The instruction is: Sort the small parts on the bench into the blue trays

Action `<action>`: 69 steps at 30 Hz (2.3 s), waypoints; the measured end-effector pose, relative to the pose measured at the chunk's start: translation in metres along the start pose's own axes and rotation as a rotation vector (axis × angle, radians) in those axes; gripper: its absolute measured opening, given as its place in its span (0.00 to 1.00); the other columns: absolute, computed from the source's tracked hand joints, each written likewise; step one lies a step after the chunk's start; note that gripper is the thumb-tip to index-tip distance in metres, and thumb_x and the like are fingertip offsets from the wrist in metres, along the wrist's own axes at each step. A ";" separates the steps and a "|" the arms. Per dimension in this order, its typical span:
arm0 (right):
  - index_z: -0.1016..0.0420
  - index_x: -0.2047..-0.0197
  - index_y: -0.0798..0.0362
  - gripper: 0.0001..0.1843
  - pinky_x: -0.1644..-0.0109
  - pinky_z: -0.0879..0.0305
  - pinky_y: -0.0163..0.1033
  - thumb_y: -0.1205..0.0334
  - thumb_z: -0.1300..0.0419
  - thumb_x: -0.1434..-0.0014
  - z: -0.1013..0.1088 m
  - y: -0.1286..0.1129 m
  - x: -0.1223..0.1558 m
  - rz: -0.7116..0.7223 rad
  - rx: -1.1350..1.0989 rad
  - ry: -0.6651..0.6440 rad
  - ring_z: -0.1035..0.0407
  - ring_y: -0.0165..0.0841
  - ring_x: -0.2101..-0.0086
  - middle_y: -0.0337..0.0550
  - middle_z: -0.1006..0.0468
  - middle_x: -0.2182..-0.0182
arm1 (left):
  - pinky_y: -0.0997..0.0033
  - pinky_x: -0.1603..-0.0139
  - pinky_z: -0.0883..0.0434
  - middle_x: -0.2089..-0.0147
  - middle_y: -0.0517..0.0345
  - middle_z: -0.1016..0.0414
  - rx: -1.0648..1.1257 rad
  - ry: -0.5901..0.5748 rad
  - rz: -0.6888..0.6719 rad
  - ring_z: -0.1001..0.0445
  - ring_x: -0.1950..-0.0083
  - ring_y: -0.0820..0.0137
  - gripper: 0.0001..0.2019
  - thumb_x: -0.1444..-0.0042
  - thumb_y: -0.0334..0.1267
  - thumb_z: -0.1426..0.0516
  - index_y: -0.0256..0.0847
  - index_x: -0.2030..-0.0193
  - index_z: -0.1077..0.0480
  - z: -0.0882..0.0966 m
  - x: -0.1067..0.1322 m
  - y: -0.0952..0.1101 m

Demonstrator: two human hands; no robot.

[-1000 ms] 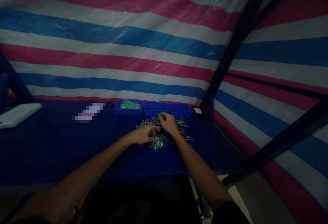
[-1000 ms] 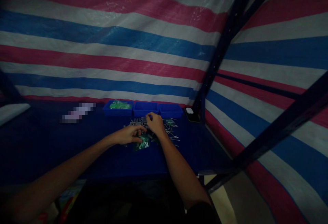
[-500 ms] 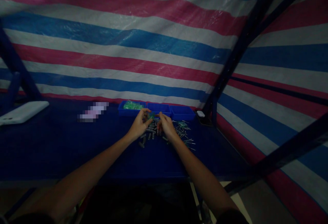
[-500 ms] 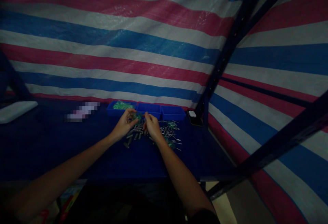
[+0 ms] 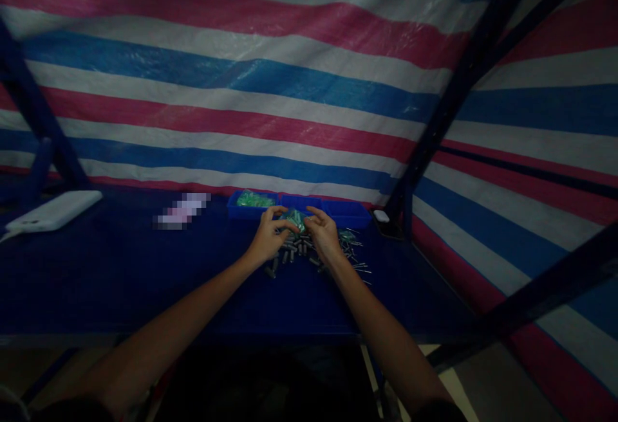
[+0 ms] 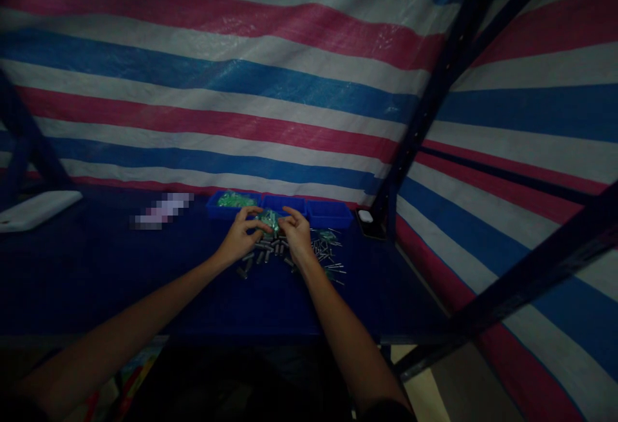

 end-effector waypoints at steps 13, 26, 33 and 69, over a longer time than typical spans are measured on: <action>0.24 0.68 0.51 0.10 0.57 0.39 0.37 0.67 0.47 0.49 -0.018 -0.037 0.023 0.547 0.793 -0.115 0.36 0.32 0.62 0.43 0.32 0.66 | 0.75 0.77 0.41 0.69 0.56 0.30 0.557 -0.082 0.697 0.38 0.77 0.76 0.23 0.51 0.57 0.49 0.36 0.65 0.29 -0.005 0.004 -0.036; 0.30 0.73 0.54 0.23 0.60 0.42 0.37 0.46 0.55 0.43 -0.019 -0.017 0.018 0.172 0.583 -0.287 0.38 0.30 0.69 0.39 0.33 0.74 | 0.63 0.51 0.36 0.58 0.54 0.35 -0.008 -0.055 -0.166 0.35 0.54 0.66 0.13 0.49 0.30 0.48 0.42 0.60 0.27 0.013 -0.005 0.017; 0.30 0.68 0.53 0.13 0.69 0.41 0.34 0.53 0.49 0.46 -0.012 -0.014 0.004 0.178 0.505 -0.207 0.37 0.29 0.74 0.36 0.31 0.76 | 0.63 0.44 0.40 0.51 0.54 0.41 -0.143 -0.122 -0.234 0.39 0.49 0.67 0.20 0.52 0.26 0.50 0.46 0.52 0.31 0.021 -0.012 0.005; 0.27 0.58 0.54 0.16 0.59 0.40 0.35 0.56 0.51 0.43 0.046 -0.069 -0.046 0.369 1.342 0.023 0.31 0.32 0.65 0.46 0.24 0.65 | 0.50 0.53 0.39 0.50 0.45 0.40 -0.526 0.159 0.300 0.47 0.45 0.49 0.13 0.48 0.42 0.48 0.42 0.57 0.30 0.073 -0.010 -0.071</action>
Point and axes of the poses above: each hand's wrist, its own x-axis away from the middle knuckle, its own z-axis out of the back of the hand, y = z × x, the point moved 6 cm from there along -x, towards the middle knuckle
